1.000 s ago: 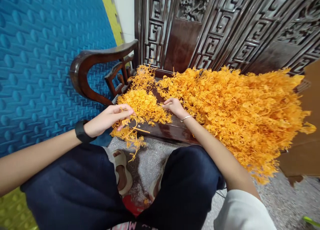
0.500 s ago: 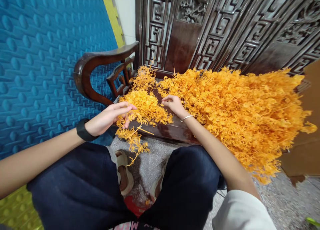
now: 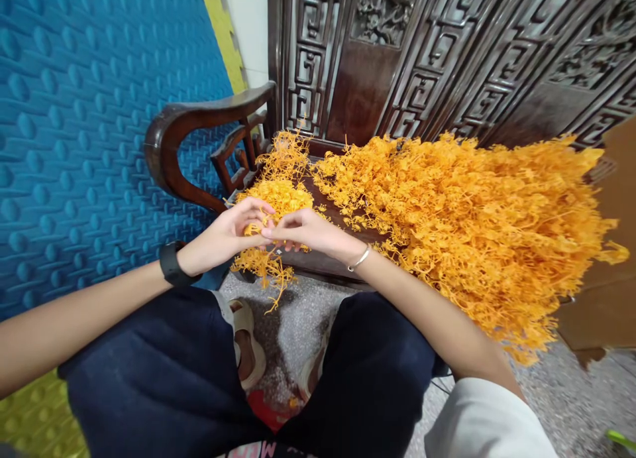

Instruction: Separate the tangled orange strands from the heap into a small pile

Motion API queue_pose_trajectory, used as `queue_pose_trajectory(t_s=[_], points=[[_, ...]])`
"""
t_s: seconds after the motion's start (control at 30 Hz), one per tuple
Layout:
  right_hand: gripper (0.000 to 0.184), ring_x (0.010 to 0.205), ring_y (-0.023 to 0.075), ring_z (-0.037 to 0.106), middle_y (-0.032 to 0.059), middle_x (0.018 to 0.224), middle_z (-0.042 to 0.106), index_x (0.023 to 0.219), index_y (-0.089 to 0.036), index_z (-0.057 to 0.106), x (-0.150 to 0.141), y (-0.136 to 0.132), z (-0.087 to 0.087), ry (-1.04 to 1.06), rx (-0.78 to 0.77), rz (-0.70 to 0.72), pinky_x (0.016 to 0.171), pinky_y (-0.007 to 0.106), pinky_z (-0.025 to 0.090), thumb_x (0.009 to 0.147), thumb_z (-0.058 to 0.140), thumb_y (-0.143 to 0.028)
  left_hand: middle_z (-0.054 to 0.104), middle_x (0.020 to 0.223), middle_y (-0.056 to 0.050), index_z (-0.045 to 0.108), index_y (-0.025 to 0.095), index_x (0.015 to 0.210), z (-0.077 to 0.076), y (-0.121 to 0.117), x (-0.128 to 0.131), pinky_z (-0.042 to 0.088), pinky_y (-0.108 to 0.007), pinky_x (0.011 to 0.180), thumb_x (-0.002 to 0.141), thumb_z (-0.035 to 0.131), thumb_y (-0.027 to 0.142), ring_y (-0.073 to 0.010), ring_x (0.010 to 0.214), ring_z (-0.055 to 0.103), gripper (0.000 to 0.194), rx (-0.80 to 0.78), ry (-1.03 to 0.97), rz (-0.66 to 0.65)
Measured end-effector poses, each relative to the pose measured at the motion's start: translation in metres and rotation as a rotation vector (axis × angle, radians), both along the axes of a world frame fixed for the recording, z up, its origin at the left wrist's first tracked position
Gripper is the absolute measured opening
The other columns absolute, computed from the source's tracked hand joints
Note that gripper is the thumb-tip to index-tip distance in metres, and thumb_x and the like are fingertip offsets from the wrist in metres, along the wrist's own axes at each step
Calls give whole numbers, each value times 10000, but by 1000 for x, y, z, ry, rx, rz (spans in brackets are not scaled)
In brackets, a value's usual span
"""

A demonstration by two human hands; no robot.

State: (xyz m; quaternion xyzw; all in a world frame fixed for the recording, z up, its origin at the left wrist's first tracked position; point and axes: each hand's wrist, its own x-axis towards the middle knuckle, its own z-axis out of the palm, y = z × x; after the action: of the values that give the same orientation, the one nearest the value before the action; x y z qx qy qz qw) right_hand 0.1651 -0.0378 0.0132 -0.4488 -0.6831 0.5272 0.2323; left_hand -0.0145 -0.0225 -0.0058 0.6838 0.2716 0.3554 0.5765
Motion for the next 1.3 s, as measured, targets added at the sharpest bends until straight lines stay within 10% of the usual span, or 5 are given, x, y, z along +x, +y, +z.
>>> queue_pose_trajectory(t_s=[1.3], points=[[221,700,101,581,-7,735,609,725,-160,544,1,1,-1,241,108,-178,719,283,480,629,724,-244,504,673,44,464,184,1075,6,-2,-2,415,-221,514,740,648,247,-78,523,478,386,-52,110,24]])
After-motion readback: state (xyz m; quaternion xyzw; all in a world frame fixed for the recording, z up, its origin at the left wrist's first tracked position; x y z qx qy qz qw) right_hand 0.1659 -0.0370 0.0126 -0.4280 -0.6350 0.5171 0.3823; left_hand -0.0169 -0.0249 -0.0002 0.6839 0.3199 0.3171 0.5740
